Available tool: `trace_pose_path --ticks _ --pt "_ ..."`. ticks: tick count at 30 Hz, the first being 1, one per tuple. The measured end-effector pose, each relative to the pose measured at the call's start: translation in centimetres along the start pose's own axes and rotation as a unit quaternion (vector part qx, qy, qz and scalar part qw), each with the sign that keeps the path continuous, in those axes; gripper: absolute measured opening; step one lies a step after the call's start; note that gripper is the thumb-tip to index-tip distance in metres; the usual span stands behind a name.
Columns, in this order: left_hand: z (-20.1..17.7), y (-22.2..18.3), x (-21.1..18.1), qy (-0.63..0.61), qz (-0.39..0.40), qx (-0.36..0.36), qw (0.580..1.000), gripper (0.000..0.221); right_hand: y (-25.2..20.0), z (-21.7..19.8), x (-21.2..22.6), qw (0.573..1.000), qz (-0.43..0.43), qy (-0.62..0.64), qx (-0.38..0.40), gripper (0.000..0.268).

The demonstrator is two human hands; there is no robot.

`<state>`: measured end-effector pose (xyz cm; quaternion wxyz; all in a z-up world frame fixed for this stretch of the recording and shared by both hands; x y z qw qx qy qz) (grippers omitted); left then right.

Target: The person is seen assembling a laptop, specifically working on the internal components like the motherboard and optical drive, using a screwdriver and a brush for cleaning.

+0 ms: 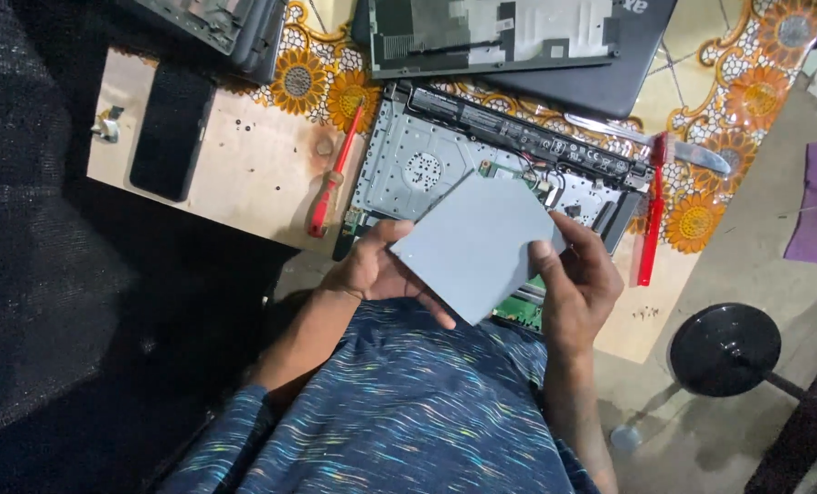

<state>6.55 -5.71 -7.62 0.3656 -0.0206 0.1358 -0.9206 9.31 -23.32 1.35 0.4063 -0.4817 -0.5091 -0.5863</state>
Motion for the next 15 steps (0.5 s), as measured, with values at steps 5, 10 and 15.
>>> trace_pose_path --ticks 5,10,15 --pt "4.1 0.0 0.3 0.070 -0.055 0.071 0.993 0.056 -0.5 -1.4 -5.5 0.968 0.243 0.062 -0.016 0.028" --pt "5.6 -0.3 0.9 0.138 -0.074 0.134 0.979 0.059 -0.9 -1.4 -8.9 0.940 0.317 0.125 0.031 0.029" --pt "5.5 -0.3 1.1 0.122 -0.065 0.123 0.983 0.056 -1.6 -0.7 -9.4 0.927 0.328 0.179 0.032 0.030"
Point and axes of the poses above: each hand's wrist, its own y-axis towards the middle knuckle, its own z-axis out of the palm, x = y × z, the point moved 10 cm from there along y, towards the middle knuckle
